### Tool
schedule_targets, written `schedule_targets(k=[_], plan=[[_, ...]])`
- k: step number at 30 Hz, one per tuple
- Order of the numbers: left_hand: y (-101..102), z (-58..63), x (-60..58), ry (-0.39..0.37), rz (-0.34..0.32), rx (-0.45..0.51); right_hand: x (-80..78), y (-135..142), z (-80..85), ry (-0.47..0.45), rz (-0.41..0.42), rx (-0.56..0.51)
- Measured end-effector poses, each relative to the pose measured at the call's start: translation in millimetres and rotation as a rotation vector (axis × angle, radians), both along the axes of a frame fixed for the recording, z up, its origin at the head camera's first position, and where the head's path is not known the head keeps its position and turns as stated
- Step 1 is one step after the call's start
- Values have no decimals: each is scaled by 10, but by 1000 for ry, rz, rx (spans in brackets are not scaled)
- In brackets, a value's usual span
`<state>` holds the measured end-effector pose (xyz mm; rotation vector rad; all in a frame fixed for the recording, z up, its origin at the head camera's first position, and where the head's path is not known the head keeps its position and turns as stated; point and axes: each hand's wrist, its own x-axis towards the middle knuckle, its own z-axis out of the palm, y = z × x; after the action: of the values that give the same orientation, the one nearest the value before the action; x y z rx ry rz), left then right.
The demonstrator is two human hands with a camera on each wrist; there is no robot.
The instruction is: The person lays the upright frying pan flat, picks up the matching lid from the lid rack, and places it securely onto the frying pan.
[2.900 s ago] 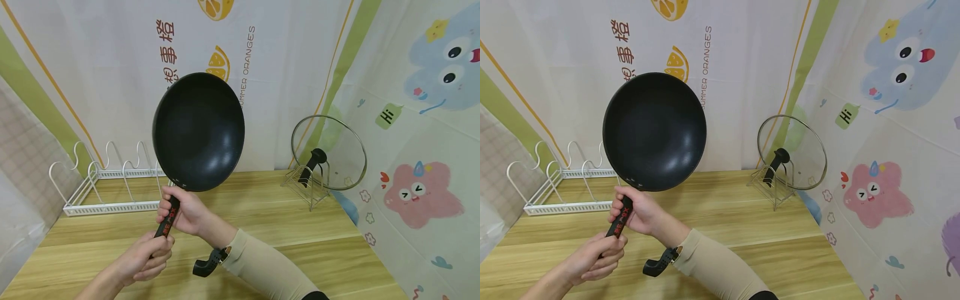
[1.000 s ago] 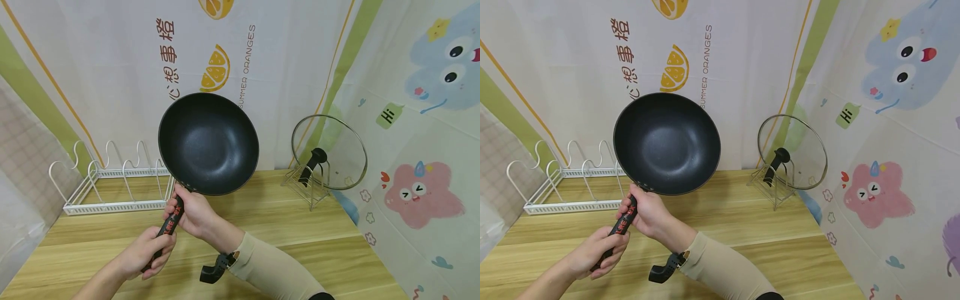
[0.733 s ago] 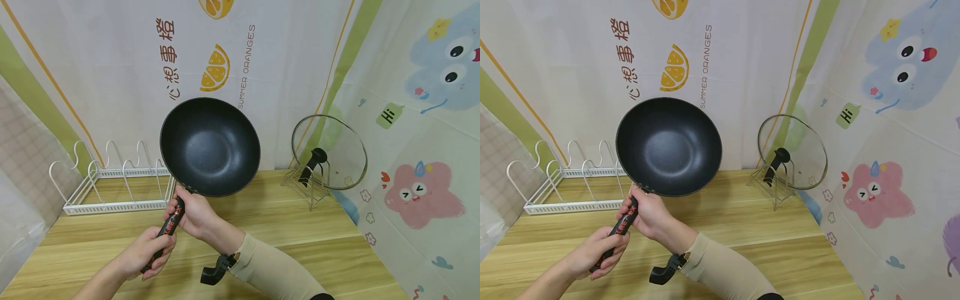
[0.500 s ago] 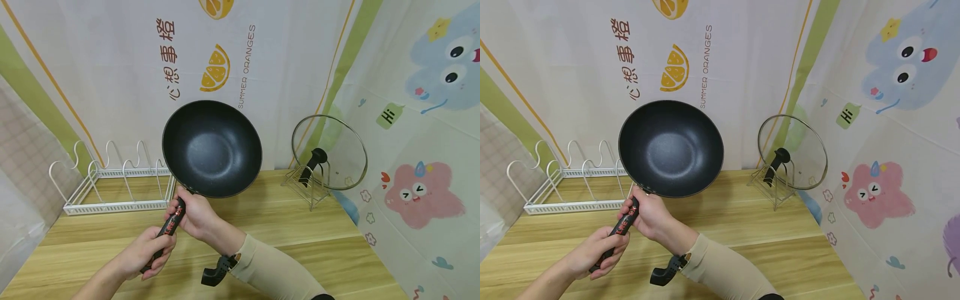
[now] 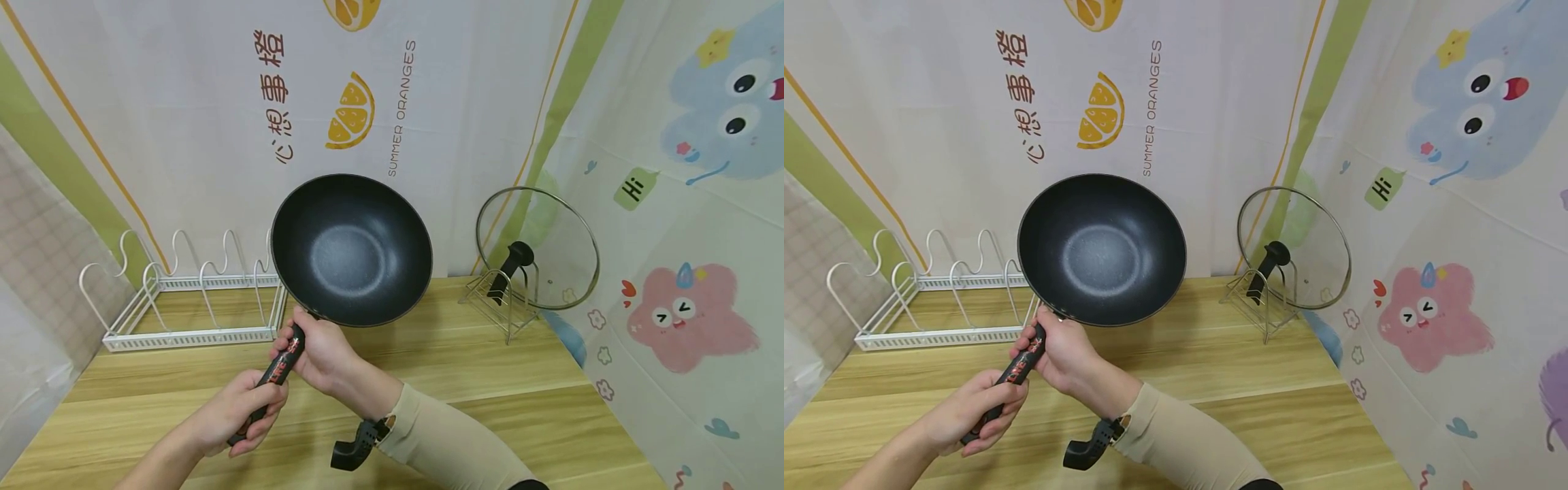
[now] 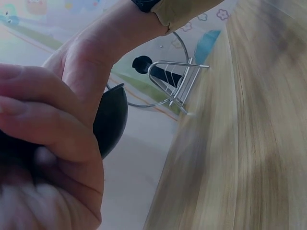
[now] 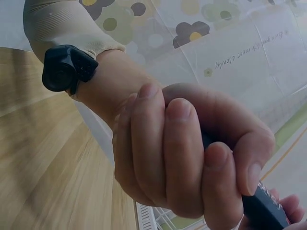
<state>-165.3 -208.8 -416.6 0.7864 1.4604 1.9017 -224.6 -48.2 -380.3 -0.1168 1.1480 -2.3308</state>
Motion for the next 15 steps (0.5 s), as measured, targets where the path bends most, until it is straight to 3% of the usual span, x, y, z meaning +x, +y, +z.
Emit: schedule_targets(k=[15], plan=[[-31, 2, -7, -58, -59, 30, 49, -5, -13, -18, -38, 8]])
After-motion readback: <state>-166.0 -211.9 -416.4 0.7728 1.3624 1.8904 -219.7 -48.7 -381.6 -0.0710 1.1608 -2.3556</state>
